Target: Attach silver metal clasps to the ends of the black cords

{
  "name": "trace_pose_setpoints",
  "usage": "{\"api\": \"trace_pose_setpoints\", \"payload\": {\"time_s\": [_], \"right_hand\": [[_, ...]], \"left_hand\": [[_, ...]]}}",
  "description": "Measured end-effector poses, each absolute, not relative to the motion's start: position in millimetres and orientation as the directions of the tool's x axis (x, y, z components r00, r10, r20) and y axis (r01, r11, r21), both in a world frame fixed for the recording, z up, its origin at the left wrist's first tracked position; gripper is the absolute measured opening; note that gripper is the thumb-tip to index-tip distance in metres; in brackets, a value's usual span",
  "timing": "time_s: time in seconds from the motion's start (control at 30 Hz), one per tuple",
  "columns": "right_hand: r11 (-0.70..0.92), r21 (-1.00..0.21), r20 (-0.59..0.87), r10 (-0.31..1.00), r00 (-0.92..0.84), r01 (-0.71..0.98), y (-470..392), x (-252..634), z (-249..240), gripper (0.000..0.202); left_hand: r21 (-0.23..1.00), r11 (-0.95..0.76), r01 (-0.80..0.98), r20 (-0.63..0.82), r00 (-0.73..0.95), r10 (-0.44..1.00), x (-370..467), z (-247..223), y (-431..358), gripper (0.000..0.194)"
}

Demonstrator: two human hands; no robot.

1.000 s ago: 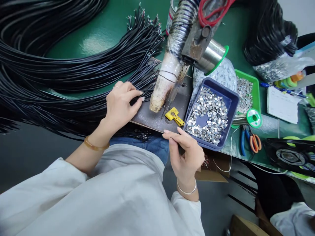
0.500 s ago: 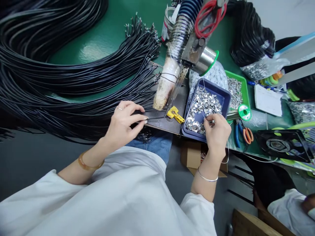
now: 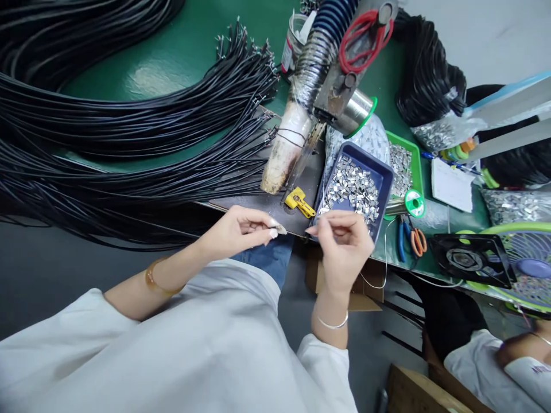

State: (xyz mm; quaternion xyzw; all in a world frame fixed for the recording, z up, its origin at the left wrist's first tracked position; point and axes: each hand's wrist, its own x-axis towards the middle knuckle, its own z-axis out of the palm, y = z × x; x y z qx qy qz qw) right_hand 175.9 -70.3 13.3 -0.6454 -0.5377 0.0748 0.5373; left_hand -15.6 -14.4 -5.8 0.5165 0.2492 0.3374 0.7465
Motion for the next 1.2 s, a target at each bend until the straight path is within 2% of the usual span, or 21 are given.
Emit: {"api": "trace_pose_setpoints", "payload": {"time_s": [0.07, 0.2, 0.4, 0.67, 0.77, 0.87, 1.07, 1.13, 1.2], "right_hand": [[0.213, -0.772, 0.521, 0.753, 0.403, 0.599, -74.5, 156.2, 9.2, 0.018], [0.273, -0.695, 0.6, 0.73, 0.327, 0.665, -73.7, 139.1, -3.9, 0.005], [0.206, -0.841, 0.399, 0.861, 0.316, 0.501, -68.6, 139.5, -13.8, 0.007], [0.194, -0.871, 0.355, 0.884, 0.305, 0.452, -68.3, 141.1, -16.3, 0.005], [0.217, -0.886, 0.356, 0.884, 0.302, 0.41, -67.8, 142.3, -17.2, 0.004], [0.206, -0.9, 0.333, 0.894, 0.301, 0.384, -67.4, 144.2, -18.9, 0.003], [0.218, -0.926, 0.31, 0.904, 0.292, 0.309, -68.0, 147.7, -21.1, 0.004], [0.231, -0.921, 0.325, 0.9, 0.292, 0.313, -69.1, 147.1, -19.9, 0.006], [0.239, -0.916, 0.335, 0.897, 0.289, 0.322, -70.5, 144.9, -18.4, 0.007]], "left_hand": [[0.918, 0.274, -0.285, -0.063, 0.578, 0.813, -14.7, -6.7, -11.7, 0.011], [0.923, 0.253, -0.289, -0.066, 0.528, 0.846, -14.5, -7.5, -8.8, 0.018], [0.916, 0.254, -0.31, -0.098, 0.442, 0.892, -8.4, -12.0, -10.0, 0.02], [0.934, 0.212, -0.288, -0.081, 0.407, 0.91, -3.3, -11.8, -11.6, 0.011], [0.968, 0.134, -0.211, -0.046, 0.379, 0.924, -2.7, -12.4, -13.6, 0.009], [0.997, -0.015, -0.079, 0.041, 0.345, 0.938, -3.1, -13.5, -16.0, 0.009], [0.907, -0.414, 0.073, 0.37, 0.33, 0.868, -5.5, -16.5, -18.5, 0.01], [0.878, -0.469, 0.094, 0.412, 0.348, 0.842, -5.8, -17.9, -19.7, 0.011], [0.885, -0.454, 0.104, 0.393, 0.356, 0.848, -5.8, -18.5, -21.6, 0.011]]}}
